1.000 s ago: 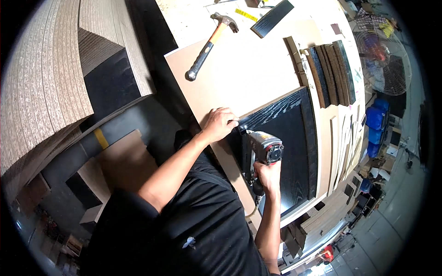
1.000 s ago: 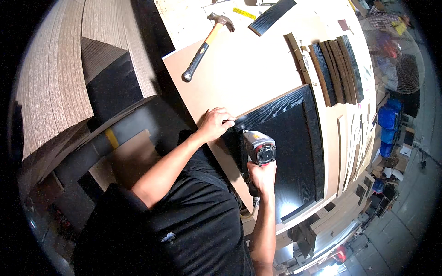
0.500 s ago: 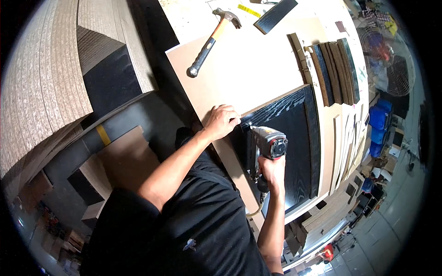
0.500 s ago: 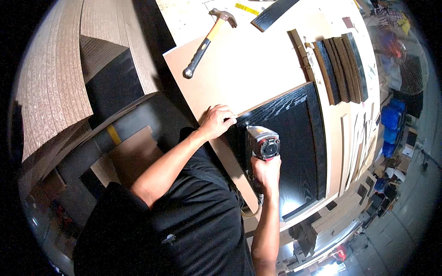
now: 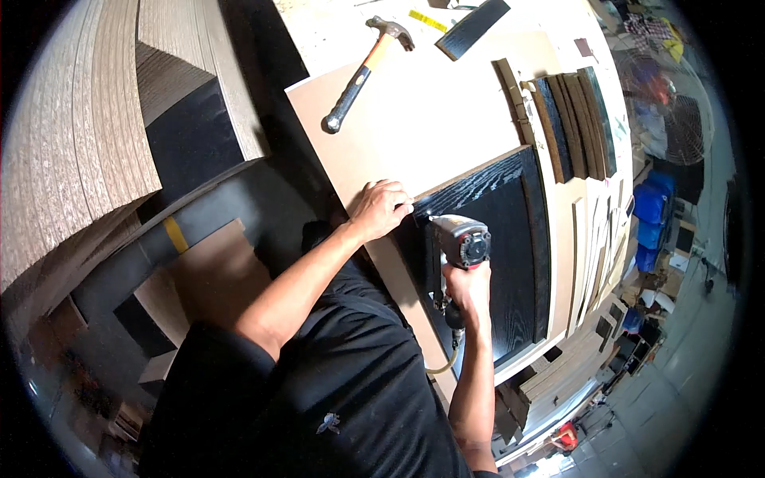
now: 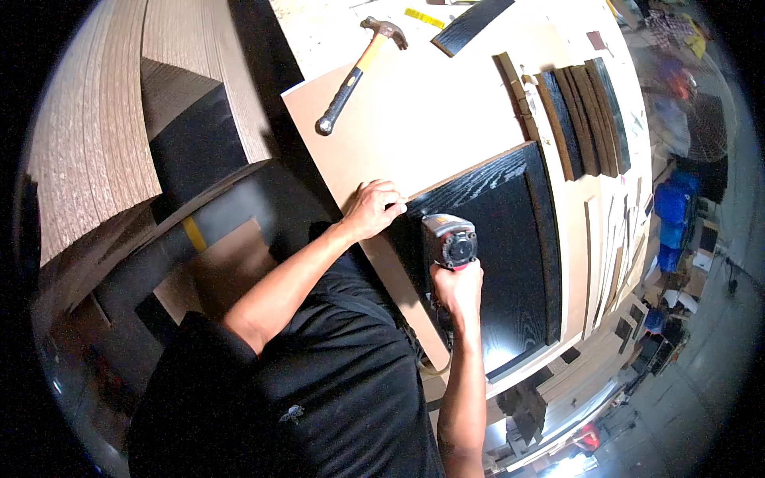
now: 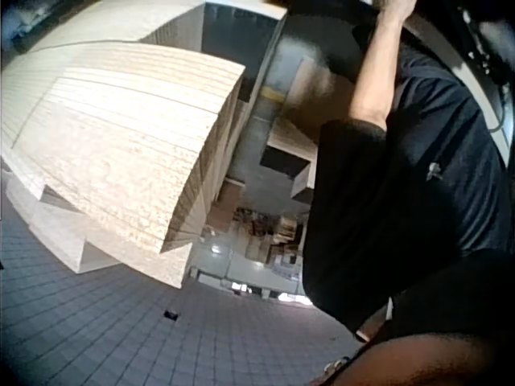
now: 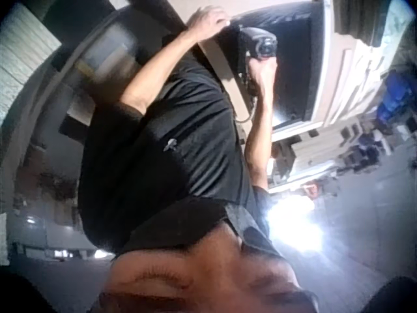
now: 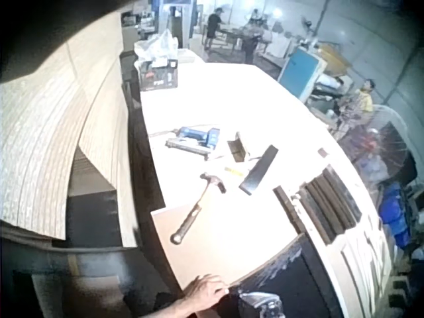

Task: The person assembles a furniture panel by picking up a black board, placing it on a work table, and using a pneumatic nail gun to attach wooden strips and thin vertical spacers to the panel surface.

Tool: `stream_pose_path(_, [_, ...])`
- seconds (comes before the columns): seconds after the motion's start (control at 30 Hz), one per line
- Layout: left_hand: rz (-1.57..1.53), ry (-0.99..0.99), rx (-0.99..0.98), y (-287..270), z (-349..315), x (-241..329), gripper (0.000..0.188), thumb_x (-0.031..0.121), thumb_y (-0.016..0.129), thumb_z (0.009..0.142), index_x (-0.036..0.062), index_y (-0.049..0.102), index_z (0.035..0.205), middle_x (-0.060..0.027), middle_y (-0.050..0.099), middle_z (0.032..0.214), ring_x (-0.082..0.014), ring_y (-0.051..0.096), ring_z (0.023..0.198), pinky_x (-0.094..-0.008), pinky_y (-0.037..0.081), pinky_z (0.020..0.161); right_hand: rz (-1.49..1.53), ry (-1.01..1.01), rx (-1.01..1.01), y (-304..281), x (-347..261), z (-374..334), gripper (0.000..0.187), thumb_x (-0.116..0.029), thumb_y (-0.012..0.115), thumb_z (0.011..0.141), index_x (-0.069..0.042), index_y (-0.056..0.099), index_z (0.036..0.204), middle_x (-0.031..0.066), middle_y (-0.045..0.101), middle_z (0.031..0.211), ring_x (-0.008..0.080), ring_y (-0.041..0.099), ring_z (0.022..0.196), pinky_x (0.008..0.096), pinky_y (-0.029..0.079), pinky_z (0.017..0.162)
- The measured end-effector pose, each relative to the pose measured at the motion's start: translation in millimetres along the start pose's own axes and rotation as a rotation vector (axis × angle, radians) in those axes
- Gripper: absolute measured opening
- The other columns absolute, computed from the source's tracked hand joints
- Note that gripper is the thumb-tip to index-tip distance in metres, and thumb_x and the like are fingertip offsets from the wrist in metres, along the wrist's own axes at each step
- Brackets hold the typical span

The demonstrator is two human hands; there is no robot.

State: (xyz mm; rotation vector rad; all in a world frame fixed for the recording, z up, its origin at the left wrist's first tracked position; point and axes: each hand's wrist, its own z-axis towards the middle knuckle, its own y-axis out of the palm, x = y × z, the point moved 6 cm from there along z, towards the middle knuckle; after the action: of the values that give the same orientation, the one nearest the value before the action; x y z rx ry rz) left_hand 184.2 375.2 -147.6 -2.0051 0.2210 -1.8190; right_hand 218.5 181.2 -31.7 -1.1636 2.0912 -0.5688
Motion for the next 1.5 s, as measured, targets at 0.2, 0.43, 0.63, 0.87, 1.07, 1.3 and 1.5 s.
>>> stream_pose_path(0.2, [-0.001, -0.005, 0.002, -2, 2, 2, 0.015, 0.017, 0.070, 0.083, 0.0046, 0.074, 0.092, -0.0091, 0.068, 0.093, -0.0284, 0.064, 0.095, -0.0385, 0.049, 0.087, -0.002, -0.008, 0.017, -8, -3, -8, 0.029, -0.013, 0.066, 0.072, 0.008, 0.067, 0.092, 0.0247, 0.071, 0.085, 0.0336, 0.072, 0.088, 0.0386, 0.053, 0.077])
stream_pose_path(0.43, [0.145, -0.048, 0.012, 2, 5, 17, 0.039, 0.036, 0.082, 0.075, 0.0030, 0.071, 0.091, -0.0122, 0.067, 0.093, -0.0287, 0.064, 0.095, -0.0397, 0.050, 0.085, 0.070, -0.008, 0.035, 0, 56, -56, 0.025, -0.010, 0.067, 0.069, 0.007, 0.066, 0.088, 0.0140, 0.069, 0.074, 0.0184, 0.067, 0.070, 0.0350, 0.053, 0.067])
stream_pose_path(0.63, [0.421, -0.112, -0.010, 20, 6, 33, 0.054, 0.045, 0.081, 0.073, 0.0065, 0.063, 0.106, -0.0108, 0.059, 0.106, -0.0297, 0.055, 0.108, -0.0450, 0.040, 0.095, 0.245, 0.153, 0.159, 13, 161, -104, 0.023, -0.011, 0.068, 0.070, 0.004, 0.068, 0.087, 0.0167, 0.070, 0.077, 0.0252, 0.070, 0.077, 0.0380, 0.053, 0.073])
stream_pose_path(0.87, [0.318, -0.066, -0.163, 24, 14, 18, 0.039, 0.032, 0.079, 0.077, 0.0058, 0.063, 0.101, -0.0096, 0.063, 0.099, -0.0273, 0.061, 0.099, -0.0475, 0.041, 0.089, 0.741, 0.309, 0.530, 41, 249, -134, 0.015, 0.004, 0.060, 0.070, -0.002, 0.058, 0.084, 0.0040, 0.057, 0.062, 0.0155, 0.057, 0.048, 0.0308, 0.046, 0.045])
stream_pose_path(1.07, [0.259, 0.009, -0.409, 15, 36, 25, 0.020, 0.013, 0.074, 0.080, -0.0002, 0.065, 0.093, -0.0145, 0.064, 0.083, -0.0281, 0.064, 0.074, -0.0380, 0.052, 0.071, 1.053, 0.430, 0.565, 40, 257, -152, 0.019, 0.006, 0.059, 0.069, -0.001, 0.059, 0.087, 0.0045, 0.058, 0.066, 0.0158, 0.056, 0.047, 0.0292, 0.046, 0.044])
stream_pose_path(1.3, [0.409, 0.054, -0.426, 11, 135, 61, 0.032, 0.028, 0.069, 0.085, 0.0006, 0.065, 0.070, -0.0156, 0.064, 0.064, -0.0279, 0.066, 0.060, -0.0397, 0.051, 0.062, 1.147, 0.490, 0.647, 41, 265, -145, 0.021, 0.006, 0.059, 0.070, 0.002, 0.059, 0.091, 0.0063, 0.058, 0.065, 0.0176, 0.056, 0.045, 0.0294, 0.045, 0.042])
stream_pose_path(1.5, [0.359, 0.309, -0.246, 50, 255, 118, 0.032, 0.025, 0.071, 0.083, 0.0003, 0.068, 0.103, -0.0182, 0.068, 0.105, -0.0335, 0.064, 0.101, -0.0416, 0.050, 0.089, 1.143, 0.524, 0.602, 24, 262, -121, 0.044, 0.006, 0.062, 0.069, 0.003, 0.049, 0.111, 0.0115, 0.060, 0.080, 0.0178, 0.058, 0.053, 0.0306, 0.047, 0.045])
